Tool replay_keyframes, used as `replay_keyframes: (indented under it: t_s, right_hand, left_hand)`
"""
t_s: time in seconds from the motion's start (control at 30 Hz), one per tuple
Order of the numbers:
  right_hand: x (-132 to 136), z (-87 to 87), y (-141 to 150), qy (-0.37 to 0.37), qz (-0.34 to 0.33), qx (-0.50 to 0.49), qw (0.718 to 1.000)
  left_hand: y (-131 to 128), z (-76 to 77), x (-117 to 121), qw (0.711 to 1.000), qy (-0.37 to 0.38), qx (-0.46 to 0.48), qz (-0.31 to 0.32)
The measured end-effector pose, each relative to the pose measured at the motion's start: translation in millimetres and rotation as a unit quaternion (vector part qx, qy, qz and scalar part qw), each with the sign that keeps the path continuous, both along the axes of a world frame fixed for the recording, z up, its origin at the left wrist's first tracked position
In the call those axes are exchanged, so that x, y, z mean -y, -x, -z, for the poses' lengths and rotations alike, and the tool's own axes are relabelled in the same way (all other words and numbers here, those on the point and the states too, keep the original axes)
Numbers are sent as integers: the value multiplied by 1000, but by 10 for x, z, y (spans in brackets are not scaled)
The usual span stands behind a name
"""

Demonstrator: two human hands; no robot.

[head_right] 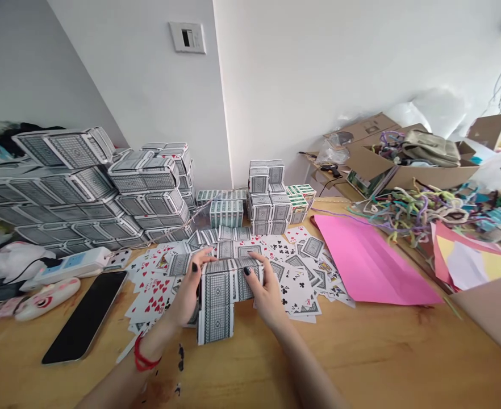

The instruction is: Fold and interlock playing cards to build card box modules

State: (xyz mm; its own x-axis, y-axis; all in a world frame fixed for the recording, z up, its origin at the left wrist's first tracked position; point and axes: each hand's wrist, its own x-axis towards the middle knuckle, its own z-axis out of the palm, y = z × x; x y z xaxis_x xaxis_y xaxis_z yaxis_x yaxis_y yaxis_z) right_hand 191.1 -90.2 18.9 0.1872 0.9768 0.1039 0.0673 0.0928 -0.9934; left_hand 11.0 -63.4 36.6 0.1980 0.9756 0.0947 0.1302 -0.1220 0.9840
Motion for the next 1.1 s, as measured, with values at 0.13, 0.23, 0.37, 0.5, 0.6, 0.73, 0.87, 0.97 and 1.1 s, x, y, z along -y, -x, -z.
replay_keyframes:
  t_s: [0.13,0.23,0.37,0.5,0.6,0.73,0.87,0.97,1.1]
  right_hand:
    - [26,16,-10,-24,-20,26,999]
    - [50,-9,-11,-70,-47,9,996]
    - [68,-41,-4,-95,-69,-16,993]
    - [64,-16,2,-97,-63,-6,993]
    - [54,16,8,-93,-57,1,994]
    - [48,26,19,-74,-49,-1,996]
    - [33,20,19,-54,-31,0,998]
    - [10,44,13,-41,-11,-12,999]
    - [-11,112,7,-24,29,-29,999]
  left_hand:
    - [-25,-79,51,993,-87,-39,71]
    - [-39,-110,48,986,-130,-60,80]
    - [-41,-121,43,981,-157,-75,82]
    - [-29,-136,51,982,-145,-83,88]
    - [-26,-142,57,983,-132,-88,95]
    - [-41,-114,55,986,-105,-88,101]
    - [-37,-87,35,990,-70,-66,101]
    - [-5,-104,23,991,-46,-44,116]
    - [2,-140,46,984,-78,-89,135]
